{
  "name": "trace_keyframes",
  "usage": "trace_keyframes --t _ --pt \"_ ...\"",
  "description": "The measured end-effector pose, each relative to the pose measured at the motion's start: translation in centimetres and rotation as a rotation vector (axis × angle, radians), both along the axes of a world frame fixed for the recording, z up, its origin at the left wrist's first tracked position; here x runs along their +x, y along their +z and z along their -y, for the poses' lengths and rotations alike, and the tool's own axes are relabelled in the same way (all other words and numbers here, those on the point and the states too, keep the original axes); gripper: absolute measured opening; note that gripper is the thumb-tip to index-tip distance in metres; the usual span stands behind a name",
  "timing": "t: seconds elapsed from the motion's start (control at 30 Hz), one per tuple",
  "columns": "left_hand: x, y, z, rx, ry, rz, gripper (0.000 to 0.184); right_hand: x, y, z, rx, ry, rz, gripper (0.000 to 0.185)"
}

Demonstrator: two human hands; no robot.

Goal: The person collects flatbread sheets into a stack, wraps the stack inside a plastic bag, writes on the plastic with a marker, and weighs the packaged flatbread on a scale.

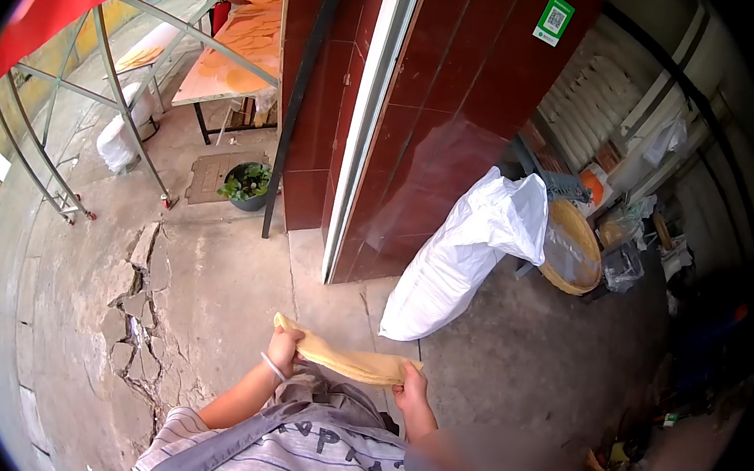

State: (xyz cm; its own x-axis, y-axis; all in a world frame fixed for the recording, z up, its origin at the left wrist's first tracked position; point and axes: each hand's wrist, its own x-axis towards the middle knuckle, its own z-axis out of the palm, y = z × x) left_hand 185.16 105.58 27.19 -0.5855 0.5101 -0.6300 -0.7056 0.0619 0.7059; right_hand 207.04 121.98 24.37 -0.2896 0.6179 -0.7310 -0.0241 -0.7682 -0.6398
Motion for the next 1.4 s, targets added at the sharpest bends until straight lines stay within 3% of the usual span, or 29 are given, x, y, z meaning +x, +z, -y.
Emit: trace_keyframes --t 0.1,0.17,0.37,0.47,0.57,0.67,0.7,0.8,0.93,1.07,1.17,1.27,1.3,1.4 --pt "0.4 2.5 -0.9 -0.009 0.046 -0.071 0.018 0.4 0.4 -0.8 0.006 0.007 -0.048 0.013" --pt "-0.4 2.9 -1.7 0.035 -0.059 -0.093 0.023 0.9 1.2 -1.5 0.048 0.003 -0.094 0.014" --pt "-1.6 4.9 -7.9 0.136 -0.290 -0.185 0.025 1.4 1.8 -2.6 0.201 -0.342 -0.183 0.022" --pt "-1.4 4.5 -10.7 0.153 -0.474 -0.257 0.028 2.0 2.4 -2.2 0.152 -0.572 -0.183 0.023" --pt "0.4 4.1 -12.8 0.106 -0.542 -0.284 0.027 3.3 -0.4 -1.4 0.089 -0.739 -0.334 0.023" --pt "1.4 1.9 -14.3 0.035 -0.697 -0.262 0.025 5.2 -4.0 0.5 0.019 -0.840 -0.244 0.024" --pt "1.6 1.4 -15.0 0.007 -0.749 -0.262 0.025 4.9 -2.6 1.0 -0.015 -0.915 -0.259 0.025" --pt "3.2 0.9 -17.3 -0.050 -0.857 -0.213 0.027 7.4 -6.0 1.9 -0.022 -0.939 -0.307 0.025" --pt "8.1 -0.5 -21.8 -0.139 -0.907 -0.251 0.022 11.7 -9.7 0.8 0.085 -0.839 -0.142 0.023" --pt "15.4 -1.0 -27.8 -0.064 -1.067 -0.269 0.024 20.4 -11.0 -1.7 -0.019 -0.822 -0.410 0.021" --pt "22.5 2.0 -30.8 0.051 -1.064 -0.220 0.029 26.6 -4.1 -4.9 0.038 -0.888 -0.223 0.022" --pt "28.2 4.4 -33.0 0.127 -1.122 -0.124 0.030 32.9 -0.7 -8.4 0.052 -0.944 -0.032 0.026" --pt "30.0 5.2 -33.6 0.142 -1.091 -0.103 0.028 34.2 3.2 -9.6 0.077 -0.948 -0.066 0.028" --pt "33.9 5.0 -36.9 0.192 -1.010 -0.052 0.028 38.0 1.8 -13.2 0.157 -1.010 -0.118 0.027"
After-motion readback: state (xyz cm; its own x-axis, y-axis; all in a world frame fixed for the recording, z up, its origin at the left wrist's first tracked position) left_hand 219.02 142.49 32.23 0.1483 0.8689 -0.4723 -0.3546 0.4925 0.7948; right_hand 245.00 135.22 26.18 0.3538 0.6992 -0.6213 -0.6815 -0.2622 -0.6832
